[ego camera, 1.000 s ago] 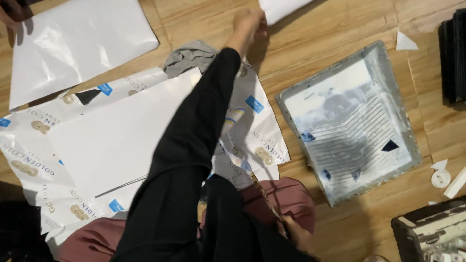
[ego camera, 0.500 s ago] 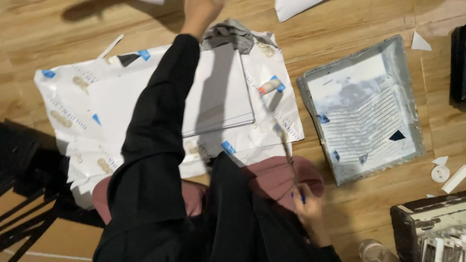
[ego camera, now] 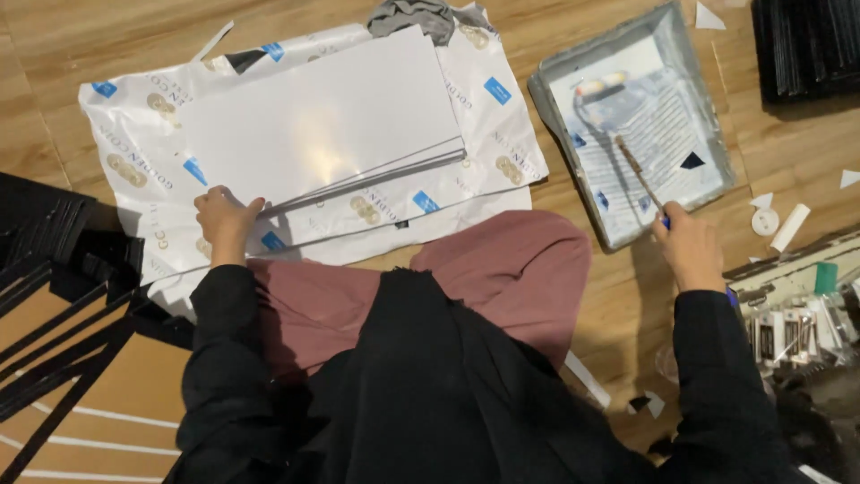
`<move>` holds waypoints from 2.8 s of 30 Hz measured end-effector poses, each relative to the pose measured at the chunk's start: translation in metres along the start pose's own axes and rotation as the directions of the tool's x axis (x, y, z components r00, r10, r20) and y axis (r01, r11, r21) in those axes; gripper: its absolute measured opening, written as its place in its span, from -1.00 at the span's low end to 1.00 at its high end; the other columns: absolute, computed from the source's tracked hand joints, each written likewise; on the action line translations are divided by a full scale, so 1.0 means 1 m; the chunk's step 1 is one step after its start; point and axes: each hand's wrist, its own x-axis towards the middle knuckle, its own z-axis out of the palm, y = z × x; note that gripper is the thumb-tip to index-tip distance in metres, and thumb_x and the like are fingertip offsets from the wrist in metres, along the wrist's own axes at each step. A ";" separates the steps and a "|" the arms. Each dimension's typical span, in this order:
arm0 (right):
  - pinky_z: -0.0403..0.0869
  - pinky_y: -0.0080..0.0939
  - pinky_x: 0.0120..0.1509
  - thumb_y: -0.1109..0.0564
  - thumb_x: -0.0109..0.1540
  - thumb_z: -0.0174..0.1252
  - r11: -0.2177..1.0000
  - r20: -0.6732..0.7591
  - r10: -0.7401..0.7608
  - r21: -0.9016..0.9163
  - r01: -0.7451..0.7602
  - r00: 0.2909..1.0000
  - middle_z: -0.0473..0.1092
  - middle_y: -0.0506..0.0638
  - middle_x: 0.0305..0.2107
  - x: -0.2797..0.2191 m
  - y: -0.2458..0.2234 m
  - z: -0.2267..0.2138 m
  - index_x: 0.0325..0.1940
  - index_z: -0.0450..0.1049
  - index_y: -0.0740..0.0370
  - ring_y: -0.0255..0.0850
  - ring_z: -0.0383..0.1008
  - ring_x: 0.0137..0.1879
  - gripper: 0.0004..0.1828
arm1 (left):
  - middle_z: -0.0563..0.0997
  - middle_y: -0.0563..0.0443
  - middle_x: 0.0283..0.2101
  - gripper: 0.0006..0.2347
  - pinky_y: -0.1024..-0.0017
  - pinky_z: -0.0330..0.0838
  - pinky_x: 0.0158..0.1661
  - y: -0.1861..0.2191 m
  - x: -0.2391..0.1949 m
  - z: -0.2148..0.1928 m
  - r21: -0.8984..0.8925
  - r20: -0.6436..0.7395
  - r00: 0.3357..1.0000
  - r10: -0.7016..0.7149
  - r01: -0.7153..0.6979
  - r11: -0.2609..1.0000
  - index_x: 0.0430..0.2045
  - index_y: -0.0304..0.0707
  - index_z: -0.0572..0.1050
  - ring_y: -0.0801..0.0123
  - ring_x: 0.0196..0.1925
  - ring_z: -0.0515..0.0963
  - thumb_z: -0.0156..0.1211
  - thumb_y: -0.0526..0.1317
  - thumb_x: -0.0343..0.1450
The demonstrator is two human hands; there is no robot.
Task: Applying glue to white paper sheets using a small roller and stacking them in a print shop finishing area.
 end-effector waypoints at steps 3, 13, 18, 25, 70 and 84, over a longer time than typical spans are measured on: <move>0.25 0.22 -0.30 0.00 0.25 -0.20 0.996 0.270 0.054 0.049 -0.070 0.961 0.33 0.41 -0.48 -0.015 -0.005 -0.010 -0.23 0.22 0.25 0.37 0.32 -0.32 -0.75 | 0.18 -0.15 0.01 -0.53 0.03 0.27 -0.13 -0.015 0.005 0.012 -0.034 -0.096 0.993 -0.075 0.072 0.997 -0.14 -0.27 0.24 -0.07 0.00 0.30 0.30 -0.07 0.20; 0.32 0.15 -0.18 -0.09 0.26 -0.21 0.986 0.335 0.137 -0.140 -0.094 0.932 0.40 0.50 -0.38 -0.084 -0.016 -0.108 -0.06 0.34 0.18 0.35 0.39 -0.19 -0.62 | 0.32 -0.19 -0.04 -0.52 0.26 0.38 -0.12 -0.059 0.080 0.067 -0.193 -0.153 0.964 -0.216 0.186 0.963 -0.15 -0.25 0.28 0.01 -0.06 0.44 0.29 -0.14 0.10; 0.30 0.13 -0.21 -0.17 0.31 -0.15 0.989 0.203 -0.096 -0.093 0.117 0.974 0.41 0.46 -0.41 -0.043 -0.061 -0.096 -0.03 0.38 0.19 0.35 0.37 -0.20 -0.58 | 0.40 -0.14 -0.06 -0.67 0.27 0.34 -0.10 -0.046 0.051 0.021 -0.110 -0.003 0.983 -0.184 0.183 0.977 -0.18 -0.20 0.38 0.04 -0.02 0.42 0.08 -0.11 0.22; 0.37 0.03 -0.33 -0.09 0.18 -0.09 0.631 0.225 -0.705 -0.232 0.740 0.672 0.42 0.05 -0.36 0.078 -0.196 -0.024 -0.18 0.28 0.00 0.07 0.44 -0.26 -0.78 | 0.29 0.01 0.03 -0.61 0.28 0.31 -0.09 -0.059 0.053 0.023 -0.478 -0.081 0.976 -0.201 0.140 0.867 0.02 -0.07 0.24 0.16 0.00 0.40 -0.06 -0.11 0.29; 0.37 -0.12 -0.54 -0.05 0.27 -0.14 0.205 0.304 -0.913 -0.232 0.951 0.271 0.26 -0.04 -0.55 0.129 -0.310 -0.022 -0.25 0.23 0.06 -0.09 0.33 -0.57 -0.82 | 0.02 -0.05 0.31 -0.48 0.22 -0.17 0.24 -0.053 0.065 -0.006 -0.845 -0.160 0.626 -0.763 -0.487 -0.222 0.16 -0.14 0.07 0.23 0.36 -0.03 -0.40 0.08 0.34; 0.34 -0.05 -0.49 -0.07 0.24 -0.11 0.344 0.219 -0.886 -0.279 0.897 0.408 0.34 -0.04 -0.48 0.128 -0.273 0.003 -0.26 0.25 0.03 -0.02 0.39 -0.41 -0.82 | -0.01 -0.04 0.32 -0.41 0.11 -0.17 0.21 -0.041 0.055 -0.016 -0.861 -0.042 0.783 -0.621 -0.344 -0.375 0.15 -0.11 0.06 0.22 0.35 -0.06 -0.38 0.14 0.26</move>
